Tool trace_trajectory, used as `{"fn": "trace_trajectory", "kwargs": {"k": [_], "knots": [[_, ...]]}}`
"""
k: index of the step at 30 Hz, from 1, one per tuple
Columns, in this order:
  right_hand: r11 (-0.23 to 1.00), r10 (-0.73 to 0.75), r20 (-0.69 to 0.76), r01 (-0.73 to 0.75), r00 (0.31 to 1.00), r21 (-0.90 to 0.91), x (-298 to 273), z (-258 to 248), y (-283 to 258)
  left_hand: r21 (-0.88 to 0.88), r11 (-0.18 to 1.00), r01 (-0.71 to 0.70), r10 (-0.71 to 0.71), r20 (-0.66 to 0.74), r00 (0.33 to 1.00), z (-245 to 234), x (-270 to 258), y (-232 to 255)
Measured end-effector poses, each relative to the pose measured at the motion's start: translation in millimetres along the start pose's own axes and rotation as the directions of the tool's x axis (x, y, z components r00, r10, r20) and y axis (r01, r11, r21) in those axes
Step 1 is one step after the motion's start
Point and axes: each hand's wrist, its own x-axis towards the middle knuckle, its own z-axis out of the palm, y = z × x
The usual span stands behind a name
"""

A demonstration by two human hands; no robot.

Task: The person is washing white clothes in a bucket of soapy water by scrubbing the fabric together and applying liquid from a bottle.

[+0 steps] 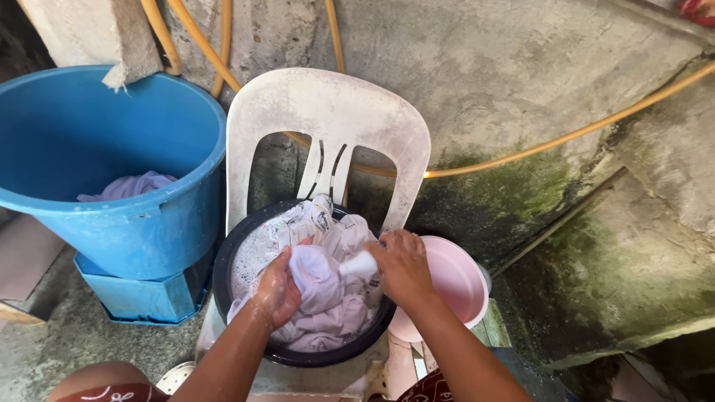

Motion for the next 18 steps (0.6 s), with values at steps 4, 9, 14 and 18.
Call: {"fn": "trace_trajectory", "kwargs": {"k": [4, 9, 14, 18], "knots": [[0.996, 0.078, 0.053, -0.079, 0.996, 0.032, -7.7, -8.1, -2.7, -0.021, 1.0, 0.017, -0.017, -0.011, 1.0, -0.4, -6.1, -1.3], [0.993, 0.058, -0.039, -0.054, 0.998, 0.101, -0.1, -10.9, -11.9, -0.005, 0.997, 0.071, -0.072, -0.018, 0.997, -3.1, -9.6, -3.7], [0.995, 0.083, -0.022, -0.081, 0.996, 0.06, 17.2, 0.6, -14.4, -0.052, 0.997, 0.063, -0.063, 0.003, 0.998, -9.9, -14.3, -9.9], [0.993, 0.088, -0.051, -0.084, 0.995, 0.079, 26.0, 5.5, -23.7, -0.101, 0.991, 0.084, -0.089, -0.052, 0.995, -15.7, -18.0, -7.5]]}}
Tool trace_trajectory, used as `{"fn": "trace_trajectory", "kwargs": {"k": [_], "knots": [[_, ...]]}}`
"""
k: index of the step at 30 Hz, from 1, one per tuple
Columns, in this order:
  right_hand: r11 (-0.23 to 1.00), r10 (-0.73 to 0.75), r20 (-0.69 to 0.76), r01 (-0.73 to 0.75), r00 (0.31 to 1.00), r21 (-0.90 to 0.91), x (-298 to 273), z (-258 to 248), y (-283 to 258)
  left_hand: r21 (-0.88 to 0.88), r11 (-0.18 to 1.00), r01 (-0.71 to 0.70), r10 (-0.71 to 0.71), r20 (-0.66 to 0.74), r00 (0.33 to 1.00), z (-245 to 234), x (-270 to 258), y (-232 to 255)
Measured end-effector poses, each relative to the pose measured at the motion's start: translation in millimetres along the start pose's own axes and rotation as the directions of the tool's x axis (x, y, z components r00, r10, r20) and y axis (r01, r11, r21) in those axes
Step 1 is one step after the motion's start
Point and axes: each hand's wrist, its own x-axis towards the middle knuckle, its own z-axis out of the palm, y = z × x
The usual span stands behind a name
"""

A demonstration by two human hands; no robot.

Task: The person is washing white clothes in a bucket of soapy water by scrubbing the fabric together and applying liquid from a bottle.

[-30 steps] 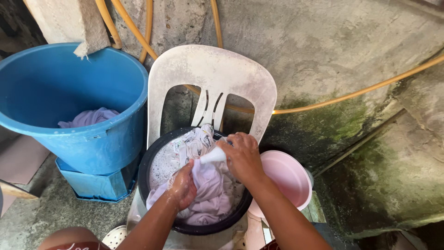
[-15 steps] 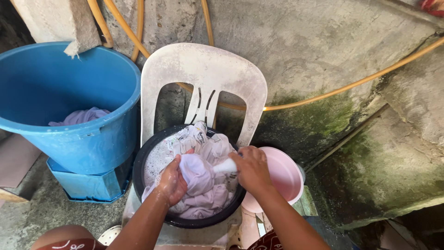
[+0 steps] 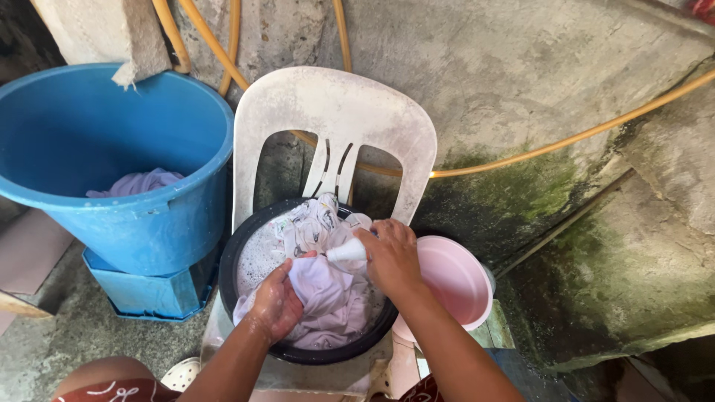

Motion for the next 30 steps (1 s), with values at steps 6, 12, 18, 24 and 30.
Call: {"fn": "trace_trajectory", "kwargs": {"k": [6, 12, 18, 24, 30], "knots": [[0.998, -0.051, 0.042, 0.052, 0.998, -0.031, 5.8, 5.8, -6.6, -0.06, 0.998, -0.017, 0.019, 0.046, 0.999, -8.7, -1.5, -1.6], [0.998, 0.023, 0.108, -0.016, 0.994, -0.067, -16.7, -3.5, 21.1, -0.09, 0.996, -0.028, 0.03, 0.019, 0.999, -10.2, -1.5, -0.7], [0.999, -0.031, 0.045, 0.033, 0.999, -0.032, -9.9, -6.4, 12.3, -0.107, 0.994, -0.036, 0.042, 0.056, 0.998, -13.6, 1.1, -3.5], [0.997, -0.076, 0.055, 0.075, 0.996, 0.017, 4.5, -3.8, -8.3, -0.113, 0.993, -0.025, 0.033, 0.067, 0.997, -13.5, 1.3, -3.8], [1.0, 0.017, 0.157, -0.018, 0.988, 0.004, -10.9, 2.6, 18.6, -0.165, 0.986, -0.007, 0.011, 0.027, 1.0, -11.4, -4.7, 2.2]]}}
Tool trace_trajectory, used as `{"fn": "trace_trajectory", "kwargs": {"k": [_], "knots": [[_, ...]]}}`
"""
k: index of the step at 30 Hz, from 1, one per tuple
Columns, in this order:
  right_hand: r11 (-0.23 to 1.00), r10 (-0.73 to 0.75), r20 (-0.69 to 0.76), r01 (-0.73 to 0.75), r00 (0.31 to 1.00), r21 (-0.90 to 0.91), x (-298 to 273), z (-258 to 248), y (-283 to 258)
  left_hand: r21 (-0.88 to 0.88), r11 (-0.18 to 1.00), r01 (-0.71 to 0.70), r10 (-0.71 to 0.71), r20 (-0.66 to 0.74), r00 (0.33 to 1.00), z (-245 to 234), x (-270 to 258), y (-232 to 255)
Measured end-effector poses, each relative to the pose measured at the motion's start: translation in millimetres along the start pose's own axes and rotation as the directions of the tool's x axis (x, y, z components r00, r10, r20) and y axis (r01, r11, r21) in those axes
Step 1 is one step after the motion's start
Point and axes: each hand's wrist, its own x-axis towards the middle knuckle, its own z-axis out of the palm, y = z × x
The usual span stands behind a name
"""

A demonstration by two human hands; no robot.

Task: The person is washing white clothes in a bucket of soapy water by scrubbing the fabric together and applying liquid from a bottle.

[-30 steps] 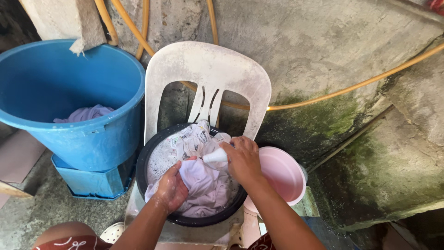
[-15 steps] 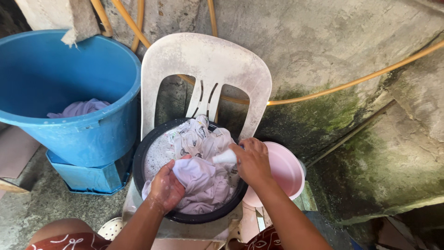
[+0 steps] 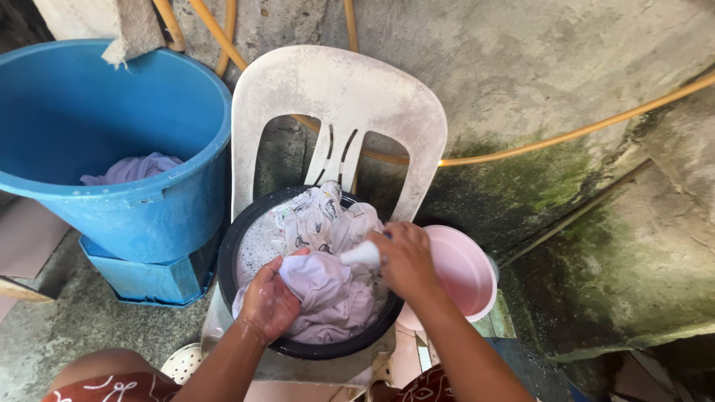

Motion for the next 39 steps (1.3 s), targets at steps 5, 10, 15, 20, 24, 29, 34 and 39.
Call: {"fn": "trace_trajectory", "kwargs": {"k": [5, 10, 15, 20, 24, 29, 34, 39], "knots": [[0.873, 0.243, 0.182, -0.296, 0.953, 0.387, 10.4, 34.6, 42.6, -0.013, 1.0, 0.012, -0.012, 0.001, 1.0, -3.5, 7.4, 1.0], [0.342, 0.381, 0.27, -0.406, 0.884, 0.847, 77.7, 103.2, 65.7, -0.049, 0.999, -0.001, 0.002, 0.022, 1.0, -19.7, 18.8, 0.4], [0.68, 0.494, -0.055, -0.347, 0.868, 0.646, 132.1, 169.1, 59.1, -0.062, 0.998, 0.004, 0.001, 0.078, 0.997, -27.7, 27.3, 0.3], [0.893, 0.332, -0.235, -0.224, 0.914, 0.389, 140.4, 186.9, 52.1, -0.022, 0.999, -0.024, 0.026, 0.082, 0.996, -21.4, 28.7, 7.7], [0.865, 0.147, -0.403, 0.08, 0.903, 0.495, 78.8, 170.1, 49.0, -0.022, 0.999, -0.035, 0.037, 0.104, 0.994, -7.8, 26.2, 11.2], [0.368, 0.199, 0.306, -0.36, 0.931, 0.857, -17.0, 157.1, 16.4, -0.017, 0.998, -0.063, 0.064, 0.086, 0.994, -5.1, 30.9, 4.1], [-0.027, 0.654, 0.15, -0.175, 0.741, 0.984, -11.7, 100.6, -48.8, -0.024, 0.977, -0.213, 0.213, 0.007, 0.977, -52.9, 80.3, -33.9], [0.75, -0.278, -0.482, 0.501, 0.831, 0.431, -21.2, 44.5, -111.0, -0.078, 0.945, -0.316, 0.322, 0.067, 0.945, -76.0, 122.5, -66.2]]}}
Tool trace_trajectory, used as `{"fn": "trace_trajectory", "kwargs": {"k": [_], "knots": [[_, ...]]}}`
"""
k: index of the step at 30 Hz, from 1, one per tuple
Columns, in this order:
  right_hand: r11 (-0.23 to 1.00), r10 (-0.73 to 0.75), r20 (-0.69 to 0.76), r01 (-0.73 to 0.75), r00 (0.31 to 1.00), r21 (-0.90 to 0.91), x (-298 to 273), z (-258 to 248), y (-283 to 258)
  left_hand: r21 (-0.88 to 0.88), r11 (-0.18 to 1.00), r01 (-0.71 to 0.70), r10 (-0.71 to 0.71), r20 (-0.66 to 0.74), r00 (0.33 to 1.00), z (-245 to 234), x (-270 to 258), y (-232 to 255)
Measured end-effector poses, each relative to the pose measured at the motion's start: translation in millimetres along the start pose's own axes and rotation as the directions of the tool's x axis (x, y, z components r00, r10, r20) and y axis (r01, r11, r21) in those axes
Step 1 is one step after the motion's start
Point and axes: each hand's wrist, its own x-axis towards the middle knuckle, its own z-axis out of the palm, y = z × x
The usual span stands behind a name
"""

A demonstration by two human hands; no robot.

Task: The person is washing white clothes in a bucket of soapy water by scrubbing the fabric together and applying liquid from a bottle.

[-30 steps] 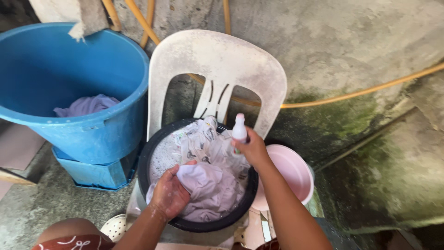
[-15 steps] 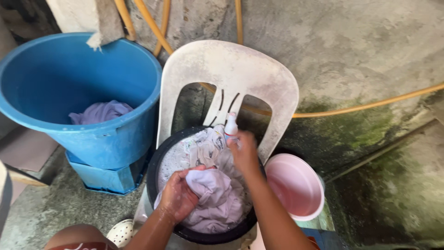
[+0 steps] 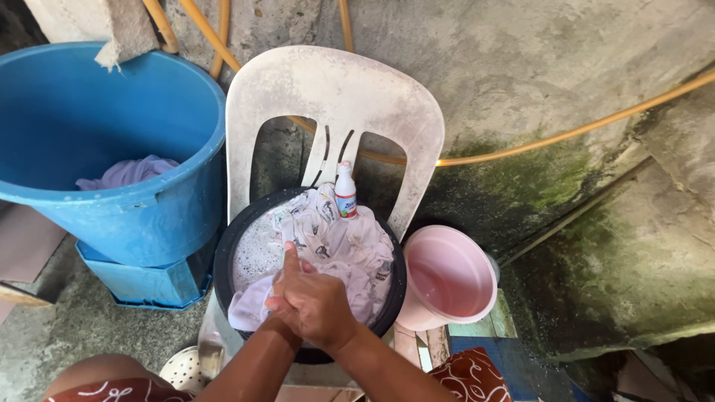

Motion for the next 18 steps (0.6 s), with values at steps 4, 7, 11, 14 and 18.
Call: {"fn": "trace_trajectory", "kwargs": {"k": [4, 7, 11, 14, 18], "knots": [[0.869, 0.494, 0.264, -0.477, 0.829, -0.129, 20.0, -6.3, 49.9, 0.067, 0.988, 0.137, -0.122, -0.193, 0.974, 47.6, -25.5, 3.1], [0.856, 0.481, 0.043, -0.459, 0.875, -0.239, 7.9, -5.7, 57.4, 0.082, 0.986, 0.146, -0.13, -0.175, 0.976, 62.1, -30.2, 5.7], [0.99, 0.141, -0.014, -0.141, 0.99, 0.005, -15.5, 2.3, 57.5, 0.07, 0.997, 0.039, -0.042, 0.046, 0.998, 57.5, -14.4, 16.5], [0.938, 0.346, -0.041, -0.346, 0.938, -0.016, -16.7, 4.2, 75.6, 0.106, 0.982, 0.159, -0.144, -0.137, 0.98, 69.8, -34.1, 2.7], [0.837, 0.517, 0.007, -0.505, 0.856, -0.211, -2.9, -10.2, 58.1, 0.126, 0.973, 0.192, -0.167, -0.187, 0.968, 74.4, -41.6, 2.3]]}}
